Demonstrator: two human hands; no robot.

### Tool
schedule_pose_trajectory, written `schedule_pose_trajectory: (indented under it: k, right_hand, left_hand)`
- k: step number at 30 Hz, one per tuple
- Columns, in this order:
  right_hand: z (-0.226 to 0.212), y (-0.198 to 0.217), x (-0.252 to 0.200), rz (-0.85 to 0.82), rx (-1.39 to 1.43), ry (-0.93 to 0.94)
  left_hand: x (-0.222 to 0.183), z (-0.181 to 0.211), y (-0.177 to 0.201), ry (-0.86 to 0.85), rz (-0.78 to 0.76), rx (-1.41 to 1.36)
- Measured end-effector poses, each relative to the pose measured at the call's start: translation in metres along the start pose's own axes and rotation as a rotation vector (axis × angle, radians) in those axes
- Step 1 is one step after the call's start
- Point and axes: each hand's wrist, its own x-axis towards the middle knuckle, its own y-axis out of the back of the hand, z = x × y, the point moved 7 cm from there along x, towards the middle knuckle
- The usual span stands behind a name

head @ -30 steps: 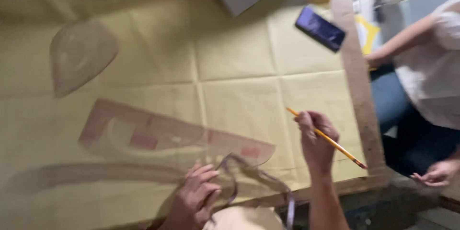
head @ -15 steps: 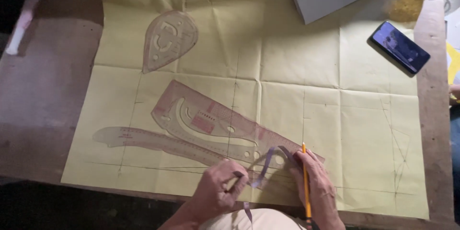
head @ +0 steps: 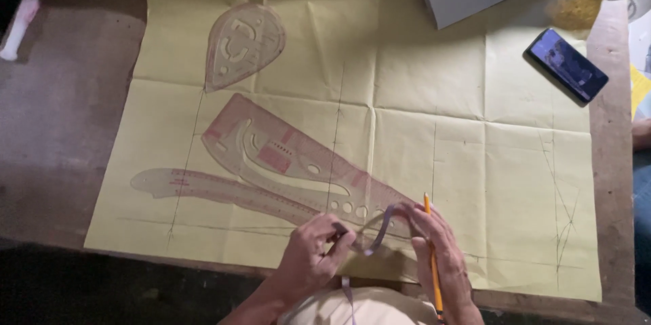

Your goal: Drafting a garment pattern on paper using curved rulers and a pencil

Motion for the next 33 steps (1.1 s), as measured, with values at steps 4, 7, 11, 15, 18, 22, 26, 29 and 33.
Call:
schedule_pose_trajectory:
  k: [4,7,11,15,18,22,26,29,33]
  right_hand:
    - [-0.037,-0.005,0.018,-0.040,0.167,0.019]
    - [-0.062,-0.013,0.040,-0.181,0.180,-0.094]
    - [-0.046,-0.039,0.052,-0.213,0.225,-0.357]
    - [-0.040,-0.069,0.062,-0.272,0.545,-0.721]
    - [-0.033,-0.079,0.060,-0.243,0.618,-0.863]
    - [-0.037,-0.083,0.055,-0.256,0.603,-0.924]
    - [-0.047,-0.088,0.059,-0.341,0.346,-0.813]
    - [-0.054,-0.092,0.059,-0.388,0.393,-0.829]
    - [-0.049,-0.099,0.051,-0.384,0.403,-0.917]
  left_hand:
    - [0.018,0.000,-0.021,0.037,-0.004,-0.084]
    - [0.055,0.012,-0.003,0.053,0.105,0.006]
    - [0.088,-0.053,0.021,0.215,0.113,0.136]
    - [0.105,-0.088,0.040,-0.022,0.138,0.712]
    - [0.085,-0.087,0.042,-0.211,0.070,0.962]
    - [0.057,-0.068,0.054,-0.256,0.148,1.140]
    - [0.057,-0.079,0.031,-0.376,0.010,1.033]
    - [0.062,-0.060,0.027,-0.517,-0.011,1.003]
    - [0.061,-0.060,0.029,-0.549,-0.013,0.965]
